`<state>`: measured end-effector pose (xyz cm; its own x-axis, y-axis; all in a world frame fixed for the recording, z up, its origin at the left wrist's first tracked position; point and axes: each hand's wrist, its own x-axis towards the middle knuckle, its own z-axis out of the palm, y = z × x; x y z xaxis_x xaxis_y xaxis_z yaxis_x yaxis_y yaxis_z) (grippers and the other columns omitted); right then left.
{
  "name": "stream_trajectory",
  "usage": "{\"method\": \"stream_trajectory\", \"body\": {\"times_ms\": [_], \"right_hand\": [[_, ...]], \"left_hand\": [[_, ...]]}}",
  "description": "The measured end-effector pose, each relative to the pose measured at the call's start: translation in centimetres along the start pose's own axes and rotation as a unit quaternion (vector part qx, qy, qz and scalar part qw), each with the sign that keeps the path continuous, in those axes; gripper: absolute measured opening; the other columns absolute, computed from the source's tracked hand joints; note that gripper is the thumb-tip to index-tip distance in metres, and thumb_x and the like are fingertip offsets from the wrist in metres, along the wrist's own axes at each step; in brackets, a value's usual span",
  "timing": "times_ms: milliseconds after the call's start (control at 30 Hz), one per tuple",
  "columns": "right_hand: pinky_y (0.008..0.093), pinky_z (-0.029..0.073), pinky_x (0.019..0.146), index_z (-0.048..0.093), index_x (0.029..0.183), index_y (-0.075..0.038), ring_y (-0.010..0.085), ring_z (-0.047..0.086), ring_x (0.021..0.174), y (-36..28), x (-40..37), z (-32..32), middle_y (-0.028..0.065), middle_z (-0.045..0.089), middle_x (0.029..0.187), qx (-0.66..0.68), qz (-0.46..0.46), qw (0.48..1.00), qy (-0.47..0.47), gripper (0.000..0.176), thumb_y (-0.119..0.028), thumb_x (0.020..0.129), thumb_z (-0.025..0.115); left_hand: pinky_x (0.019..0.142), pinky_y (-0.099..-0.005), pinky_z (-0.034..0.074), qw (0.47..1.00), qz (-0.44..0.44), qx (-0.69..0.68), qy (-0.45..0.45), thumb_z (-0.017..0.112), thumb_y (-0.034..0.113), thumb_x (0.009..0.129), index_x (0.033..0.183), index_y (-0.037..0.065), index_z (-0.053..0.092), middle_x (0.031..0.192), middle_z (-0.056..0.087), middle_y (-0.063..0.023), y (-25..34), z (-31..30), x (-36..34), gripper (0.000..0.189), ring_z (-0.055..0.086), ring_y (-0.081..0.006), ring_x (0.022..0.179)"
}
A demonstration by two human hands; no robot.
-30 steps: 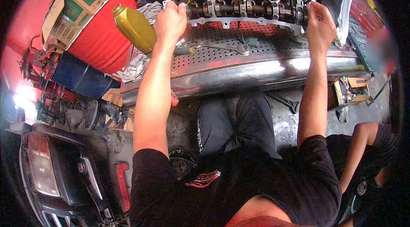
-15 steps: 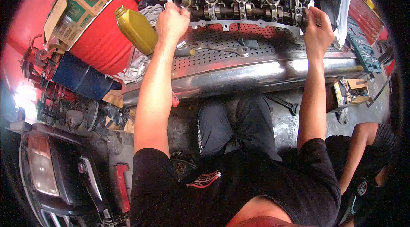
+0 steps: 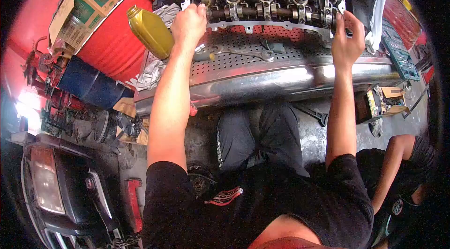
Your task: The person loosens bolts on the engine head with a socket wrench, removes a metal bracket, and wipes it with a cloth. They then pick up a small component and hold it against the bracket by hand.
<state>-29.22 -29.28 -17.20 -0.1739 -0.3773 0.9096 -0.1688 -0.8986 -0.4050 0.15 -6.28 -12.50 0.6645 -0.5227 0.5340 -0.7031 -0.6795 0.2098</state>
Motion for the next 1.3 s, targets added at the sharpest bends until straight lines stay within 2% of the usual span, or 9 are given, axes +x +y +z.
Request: {"method": "stream_trajectory", "body": {"times_ms": [133, 267, 467, 800, 900, 1000, 1133, 1233, 1300], "right_hand": [[0.0324, 0.045, 0.085, 0.064, 0.115, -0.005, 0.0184, 0.055, 0.091, -0.3, -4.1, -0.8, 0.0084, 0.059, 0.109, 0.009, 0.025, 0.999, 0.025, 0.028, -0.011, 0.088, 0.07], [0.0348, 0.043, 0.088, 0.059, 0.121, -0.005, 0.0195, 0.051, 0.095, -0.2, -6.8, 0.1, 0.0098, 0.055, 0.117, 0.014, 0.04, 0.999, -0.008, 0.034, -0.011, 0.088, 0.069], [0.0362, 0.04, 0.092, 0.058, 0.119, -0.005, 0.0206, 0.05, 0.096, 0.5, -6.6, 0.7, 0.0091, 0.057, 0.116, 0.012, 0.067, 0.998, -0.001, 0.034, -0.011, 0.087, 0.069], [0.0371, 0.039, 0.093, 0.058, 0.118, -0.006, 0.0212, 0.05, 0.095, 0.5, -6.9, 0.5, 0.0076, 0.057, 0.109, 0.015, 0.07, 0.997, -0.01, 0.033, -0.013, 0.088, 0.068], [0.0367, 0.038, 0.093, 0.059, 0.118, -0.006, 0.0212, 0.05, 0.095, 0.7, -6.9, 0.4, 0.0072, 0.056, 0.107, 0.016, 0.063, 0.998, -0.007, 0.032, -0.013, 0.088, 0.068], [0.0365, 0.039, 0.092, 0.059, 0.118, -0.006, 0.0212, 0.05, 0.095, 0.7, -6.9, 0.5, 0.007, 0.057, 0.107, 0.02, 0.073, 0.997, -0.003, 0.032, -0.013, 0.088, 0.068], [0.0359, 0.039, 0.092, 0.059, 0.118, -0.006, 0.0208, 0.05, 0.094, 0.7, -6.9, 0.6, 0.007, 0.057, 0.108, 0.025, 0.069, 0.997, -0.004, 0.032, -0.012, 0.088, 0.068], [0.0355, 0.04, 0.091, 0.059, 0.118, -0.006, 0.0203, 0.05, 0.094, 0.6, -6.8, 0.5, 0.007, 0.057, 0.109, 0.026, 0.073, 0.997, -0.001, 0.031, -0.011, 0.088, 0.068], [0.0353, 0.04, 0.091, 0.059, 0.117, -0.006, 0.0201, 0.05, 0.094, 0.6, -6.9, 0.5, 0.0069, 0.056, 0.109, 0.029, 0.077, 0.997, -0.002, 0.031, -0.011, 0.088, 0.067]], "left_hand": [[0.082, -0.053, 0.051, 0.996, -0.041, -0.035, 0.065, 0.054, 0.04, 0.092, 0.094, 0.0, 0.063, 0.09, 0.069, -0.0276, 1.5, -0.8, -1.2, 0.041, 0.068, -0.0433, 0.089], [0.077, -0.0524, 0.05, 0.999, -0.014, -0.003, 0.044, 0.056, 0.04, 0.091, 0.089, 0.004, 0.061, 0.084, 0.068, -0.0231, 0.0, 0.4, 0.1, 0.036, 0.067, -0.0418, 0.087], [0.075, -0.0523, 0.05, 0.994, 0.009, -0.079, 0.073, 0.054, 0.042, 0.094, 0.086, 0.003, 0.062, 0.082, 0.067, -0.0235, -0.6, 1.0, -0.5, 0.041, 0.066, -0.0428, 0.084], [0.075, -0.0521, 0.05, 0.994, -0.006, -0.068, 0.083, 0.057, 0.042, 0.092, 0.086, 0.004, 0.062, 0.079, 0.068, -0.0228, -0.2, 1.0, 0.0, 0.039, 0.066, -0.0433, 0.083], [0.078, -0.0526, 0.051, 1.0, 0.004, -0.006, 0.021, 0.057, 0.041, 0.09, 0.095, 0.003, 0.064, 0.083, 0.069, -0.0245, -0.3, 0.5, 0.1, 0.039, 0.067, -0.0431, 0.086], [0.077, -0.0529, 0.052, 0.993, 0.005, -0.055, 0.103, 0.054, 0.038, 0.091, 0.089, 0.002, 0.066, 0.083, 0.068, -0.0261, 0.4, 0.5, -0.8, 0.039, 0.067, -0.0434, 0.085], [0.076, -0.0533, 0.052, 0.998, 0.022, -0.009, 0.054, 0.053, 0.037, 0.092, 0.085, 0.0, 0.065, 0.081, 0.068, -0.026, 0.2, 0.1, -0.2, 0.04, 0.067, -0.044, 0.083], [0.075, -0.0533, 0.052, 0.992, 0.03, -0.063, 0.107, 0.054, 0.037, 0.093, 0.084, -0.001, 0.065, 0.08, 0.067, -0.0262, 0.0, 0.6, -0.8, 0.04, 0.067, -0.0443, 0.081], [0.074, -0.0532, 0.051, 0.996, 0.026, -0.037, 0.076, 0.055, 0.039, 0.092, 0.085, 0.0, 0.064, 0.082, 0.068, -0.0258, 0.0, 0.5, -0.3, 0.041, 0.067, -0.0436, 0.082]]}}
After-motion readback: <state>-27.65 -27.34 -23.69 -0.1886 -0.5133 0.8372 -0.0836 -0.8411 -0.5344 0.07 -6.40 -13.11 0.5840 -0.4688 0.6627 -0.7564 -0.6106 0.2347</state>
